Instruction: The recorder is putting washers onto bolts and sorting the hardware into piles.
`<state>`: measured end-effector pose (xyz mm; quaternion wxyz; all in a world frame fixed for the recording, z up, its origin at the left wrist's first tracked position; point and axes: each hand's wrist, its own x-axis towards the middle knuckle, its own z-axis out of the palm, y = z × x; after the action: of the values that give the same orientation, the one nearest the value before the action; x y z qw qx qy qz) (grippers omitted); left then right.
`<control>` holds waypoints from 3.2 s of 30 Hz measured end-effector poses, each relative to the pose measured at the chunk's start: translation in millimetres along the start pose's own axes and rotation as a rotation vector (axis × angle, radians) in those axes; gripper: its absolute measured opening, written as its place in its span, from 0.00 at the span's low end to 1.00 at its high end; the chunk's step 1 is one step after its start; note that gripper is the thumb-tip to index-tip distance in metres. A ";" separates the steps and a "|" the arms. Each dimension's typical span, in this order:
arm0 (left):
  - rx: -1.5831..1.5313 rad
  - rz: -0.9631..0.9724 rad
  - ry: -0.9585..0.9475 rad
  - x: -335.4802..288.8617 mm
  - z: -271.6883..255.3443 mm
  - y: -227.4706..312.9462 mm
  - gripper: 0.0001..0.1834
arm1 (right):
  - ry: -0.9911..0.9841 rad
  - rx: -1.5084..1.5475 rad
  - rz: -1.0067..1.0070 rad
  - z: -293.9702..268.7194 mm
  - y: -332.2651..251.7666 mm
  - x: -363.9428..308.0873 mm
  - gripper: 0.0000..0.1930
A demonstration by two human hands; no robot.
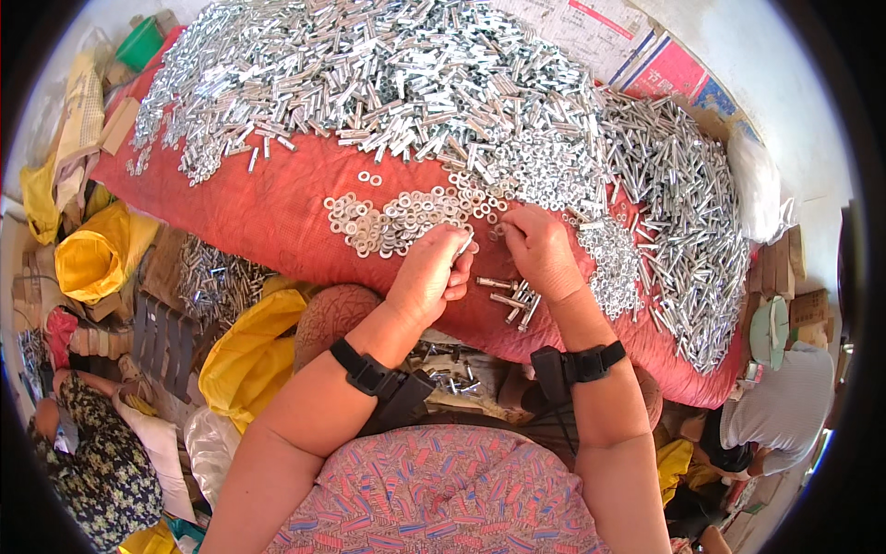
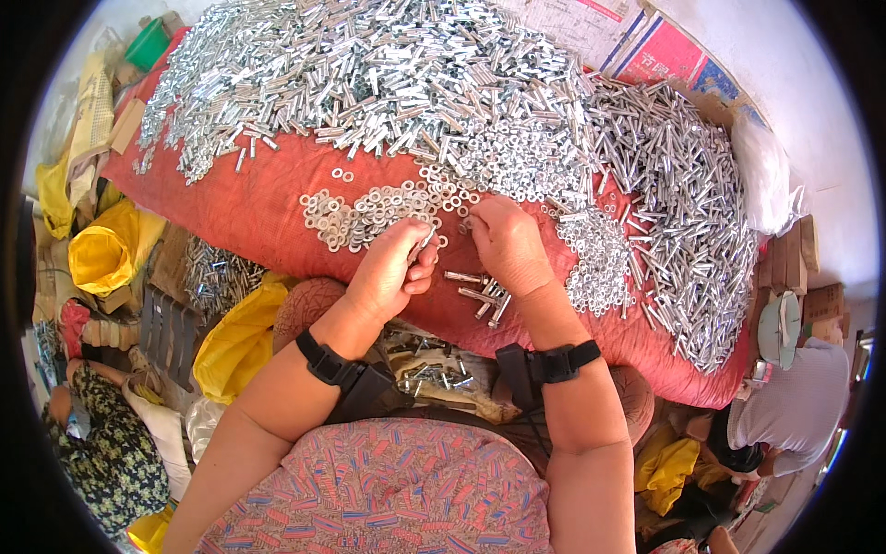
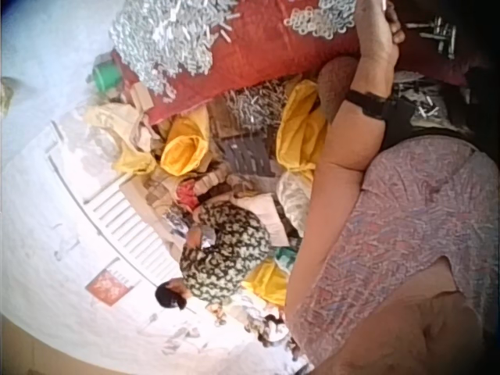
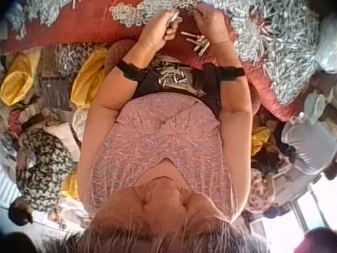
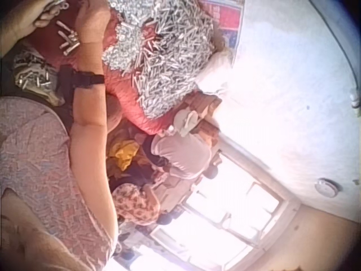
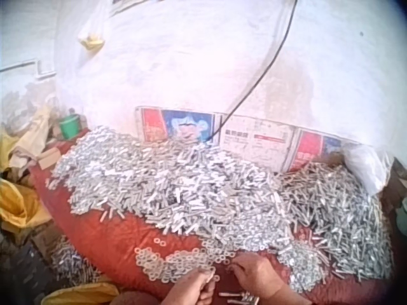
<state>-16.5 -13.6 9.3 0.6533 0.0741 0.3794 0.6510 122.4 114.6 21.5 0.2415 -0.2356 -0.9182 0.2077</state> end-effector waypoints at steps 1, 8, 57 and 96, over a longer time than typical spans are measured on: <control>-0.003 0.001 -0.010 -0.2 0.0 0.0 0.06 | 0.046 0.038 0.028 -2.3 -2.4 -0.9 0.01; 0.009 0.005 -0.007 1.7 0.4 -1.8 0.05 | -0.075 -0.190 -0.064 1.9 4.4 -12.7 0.02; 0.244 0.011 -0.065 4.2 1.8 -5.6 0.05 | -0.097 0.723 0.607 -14.0 -41.4 -20.8 0.04; 0.261 0.124 0.087 6.3 9.7 -14.9 0.06 | 0.170 0.050 0.163 -9.6 12.8 13.7 0.06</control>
<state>0.3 -6.1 4.7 0.5795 0.1536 0.4836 0.6377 121.3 134.8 27.5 0.3066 -0.3199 -0.8668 0.2288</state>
